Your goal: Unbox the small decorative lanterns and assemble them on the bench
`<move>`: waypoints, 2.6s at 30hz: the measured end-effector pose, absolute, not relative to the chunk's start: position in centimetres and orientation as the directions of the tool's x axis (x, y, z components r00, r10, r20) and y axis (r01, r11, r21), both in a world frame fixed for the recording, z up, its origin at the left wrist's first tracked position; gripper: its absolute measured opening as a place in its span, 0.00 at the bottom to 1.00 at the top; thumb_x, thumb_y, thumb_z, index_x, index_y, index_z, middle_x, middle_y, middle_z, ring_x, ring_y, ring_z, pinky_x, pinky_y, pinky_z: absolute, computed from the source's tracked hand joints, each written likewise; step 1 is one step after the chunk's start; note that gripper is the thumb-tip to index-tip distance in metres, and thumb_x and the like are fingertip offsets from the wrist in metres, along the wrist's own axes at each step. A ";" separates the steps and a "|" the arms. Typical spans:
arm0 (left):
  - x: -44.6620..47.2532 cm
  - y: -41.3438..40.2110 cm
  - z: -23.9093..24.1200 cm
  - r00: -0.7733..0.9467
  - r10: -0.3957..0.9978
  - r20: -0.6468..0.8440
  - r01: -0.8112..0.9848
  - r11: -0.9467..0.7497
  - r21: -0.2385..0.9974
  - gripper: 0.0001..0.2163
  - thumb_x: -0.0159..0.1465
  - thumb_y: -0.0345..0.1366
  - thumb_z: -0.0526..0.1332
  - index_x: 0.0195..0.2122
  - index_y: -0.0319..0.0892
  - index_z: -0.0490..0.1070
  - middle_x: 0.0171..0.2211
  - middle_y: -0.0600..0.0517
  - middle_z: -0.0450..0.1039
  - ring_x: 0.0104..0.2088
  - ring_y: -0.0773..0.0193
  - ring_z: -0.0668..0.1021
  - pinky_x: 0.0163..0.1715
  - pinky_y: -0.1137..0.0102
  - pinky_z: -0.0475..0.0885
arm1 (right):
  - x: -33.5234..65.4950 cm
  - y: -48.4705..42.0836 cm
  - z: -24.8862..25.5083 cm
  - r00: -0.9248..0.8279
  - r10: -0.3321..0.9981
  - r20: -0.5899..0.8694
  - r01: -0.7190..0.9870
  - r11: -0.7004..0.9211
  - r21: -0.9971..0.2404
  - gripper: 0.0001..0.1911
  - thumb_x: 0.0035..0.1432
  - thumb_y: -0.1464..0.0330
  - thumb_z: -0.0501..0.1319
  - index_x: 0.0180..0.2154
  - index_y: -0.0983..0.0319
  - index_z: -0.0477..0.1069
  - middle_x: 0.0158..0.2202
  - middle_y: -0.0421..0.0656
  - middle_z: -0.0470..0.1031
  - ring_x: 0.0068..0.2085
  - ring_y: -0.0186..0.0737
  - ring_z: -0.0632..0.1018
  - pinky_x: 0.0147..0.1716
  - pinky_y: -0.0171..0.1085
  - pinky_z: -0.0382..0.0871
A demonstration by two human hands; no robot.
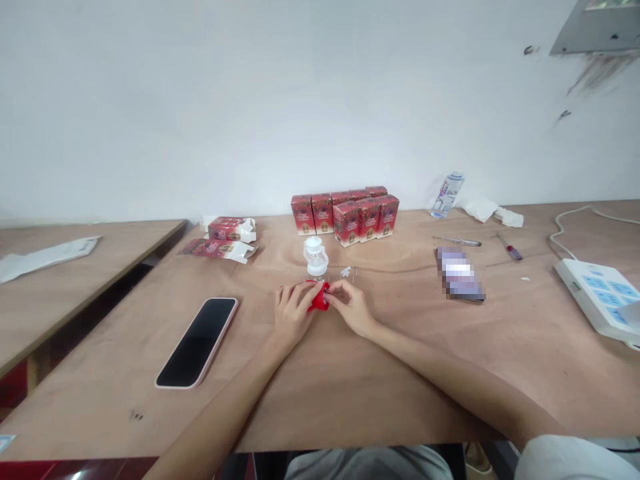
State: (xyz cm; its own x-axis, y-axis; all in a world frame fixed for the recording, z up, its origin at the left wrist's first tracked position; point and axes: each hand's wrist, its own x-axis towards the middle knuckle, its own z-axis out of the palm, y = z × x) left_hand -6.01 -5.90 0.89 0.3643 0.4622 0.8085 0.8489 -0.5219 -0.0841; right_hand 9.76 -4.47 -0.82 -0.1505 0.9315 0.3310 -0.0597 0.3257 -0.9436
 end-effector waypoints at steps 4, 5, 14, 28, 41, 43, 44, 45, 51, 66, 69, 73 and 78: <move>-6.0 -5.8 0.8 0.377 0.448 0.811 0.847 -0.521 -0.106 0.12 0.62 0.34 0.59 0.47 0.43 0.69 0.38 0.48 0.76 0.38 0.60 0.72 0.37 0.66 0.62 | 9.7 -4.3 -1.0 -0.120 0.928 0.352 -0.029 0.351 -0.936 0.07 0.52 0.63 0.62 0.29 0.60 0.69 0.29 0.39 0.74 0.33 0.37 0.75 0.38 0.37 0.69; -6.0 -5.8 0.9 0.379 0.450 0.809 0.847 -0.521 -0.107 0.12 0.62 0.34 0.59 0.47 0.43 0.69 0.38 0.48 0.76 0.38 0.60 0.72 0.37 0.66 0.62 | 9.7 -4.3 -1.0 -0.118 0.928 0.354 -0.026 0.354 -0.935 0.07 0.52 0.63 0.62 0.29 0.60 0.69 0.29 0.39 0.74 0.33 0.37 0.75 0.38 0.37 0.69; -5.7 -6.1 1.3 0.365 0.468 0.805 0.869 -0.482 -0.114 0.12 0.62 0.34 0.58 0.47 0.42 0.69 0.38 0.48 0.76 0.36 0.60 0.71 0.35 0.66 0.61 | 9.7 -5.0 -0.7 -0.104 0.883 0.457 0.124 0.468 -0.875 0.04 0.56 0.66 0.57 0.32 0.59 0.69 0.33 0.42 0.76 0.35 0.38 0.76 0.39 0.38 0.70; -5.3 -6.1 0.8 0.359 0.538 0.763 0.911 -0.380 -0.160 0.13 0.62 0.33 0.56 0.48 0.41 0.69 0.35 0.47 0.75 0.33 0.58 0.70 0.31 0.66 0.59 | 9.4 -5.1 -0.8 -0.081 0.872 0.482 0.273 0.485 -0.831 0.06 0.58 0.67 0.54 0.30 0.59 0.66 0.40 0.46 0.75 0.39 0.39 0.75 0.41 0.39 0.68; -5.7 -5.4 0.8 0.271 0.539 0.797 0.935 -0.343 -0.087 0.13 0.61 0.41 0.57 0.44 0.39 0.68 0.33 0.45 0.74 0.32 0.56 0.71 0.31 0.65 0.59 | 9.2 -3.1 -2.2 0.157 0.976 0.150 -0.202 0.181 -0.963 0.11 0.53 0.59 0.57 0.29 0.59 0.59 0.32 0.43 0.73 0.31 0.37 0.76 0.35 0.40 0.71; -5.9 -5.1 0.7 0.240 0.552 0.798 0.943 -0.329 -0.057 0.13 0.61 0.41 0.57 0.43 0.39 0.68 0.34 0.45 0.74 0.33 0.55 0.71 0.32 0.65 0.60 | 9.2 -2.3 -2.7 0.188 0.977 0.096 -0.244 0.142 -0.959 0.13 0.51 0.57 0.57 0.28 0.59 0.58 0.30 0.41 0.72 0.27 0.35 0.74 0.31 0.39 0.72; -6.0 -5.0 0.6 0.230 0.556 0.799 0.945 -0.323 -0.047 0.13 0.60 0.41 0.58 0.42 0.39 0.68 0.34 0.45 0.74 0.33 0.55 0.71 0.31 0.66 0.60 | 9.2 -2.1 -2.8 0.197 0.976 0.094 -0.243 0.141 -0.960 0.13 0.50 0.58 0.58 0.29 0.59 0.58 0.29 0.40 0.71 0.27 0.35 0.74 0.31 0.38 0.71; -6.0 -4.9 0.5 0.223 0.559 0.798 0.947 -0.318 -0.042 0.13 0.60 0.41 0.59 0.42 0.39 0.68 0.34 0.45 0.74 0.33 0.55 0.72 0.31 0.66 0.60 | 9.3 -1.9 -2.8 0.202 0.975 0.088 -0.243 0.137 -0.960 0.12 0.49 0.59 0.58 0.29 0.59 0.58 0.28 0.39 0.71 0.27 0.34 0.74 0.30 0.38 0.71; -6.0 -5.1 0.3 0.243 0.568 0.786 0.937 -0.347 -0.039 0.13 0.60 0.39 0.59 0.43 0.39 0.68 0.35 0.45 0.74 0.34 0.55 0.72 0.32 0.66 0.61 | 10.0 -1.8 -2.6 0.151 0.986 0.067 -0.202 0.097 -0.975 0.06 0.48 0.65 0.55 0.27 0.60 0.67 0.23 0.36 0.67 0.23 0.32 0.69 0.25 0.33 0.65; -3.7 -2.4 5.1 0.811 0.273 0.517 0.555 -0.639 -0.533 0.14 0.64 0.26 0.52 0.48 0.47 0.67 0.43 0.51 0.75 0.47 0.63 0.74 0.46 0.66 0.64 | 10.2 -0.1 -0.6 -0.202 0.976 -0.086 -0.254 -0.137 -0.958 0.15 0.58 0.63 0.51 0.21 0.59 0.62 0.18 0.38 0.66 0.24 0.35 0.72 0.25 0.36 0.71; -3.6 -1.7 6.2 0.875 0.196 0.443 0.452 -0.657 -0.603 0.13 0.65 0.26 0.52 0.47 0.46 0.67 0.44 0.52 0.75 0.50 0.63 0.73 0.49 0.66 0.63 | 10.7 -0.1 -0.4 -0.216 0.972 -0.089 -0.207 -0.134 -0.969 0.15 0.59 0.65 0.50 0.20 0.60 0.63 0.18 0.39 0.66 0.22 0.34 0.71 0.25 0.36 0.71; -3.6 -1.3 7.9 0.848 0.265 0.458 0.508 -0.651 -0.564 0.14 0.65 0.26 0.51 0.49 0.46 0.66 0.44 0.50 0.74 0.52 0.62 0.72 0.50 0.64 0.63 | 11.9 -1.3 0.0 -0.237 0.971 -0.036 -0.084 -0.057 -0.995 0.13 0.52 0.65 0.59 0.18 0.61 0.67 0.16 0.37 0.65 0.19 0.32 0.67 0.21 0.32 0.64; -2.4 -0.3 10.6 0.849 0.320 0.421 0.526 -0.590 -0.612 0.16 0.64 0.25 0.49 0.50 0.46 0.64 0.47 0.48 0.72 0.51 0.63 0.71 0.48 0.64 0.63 | 14.0 -4.0 0.1 -0.328 0.932 0.155 0.190 0.226 -0.955 0.10 0.36 0.66 0.71 0.22 0.59 0.71 0.21 0.36 0.69 0.23 0.33 0.68 0.27 0.33 0.63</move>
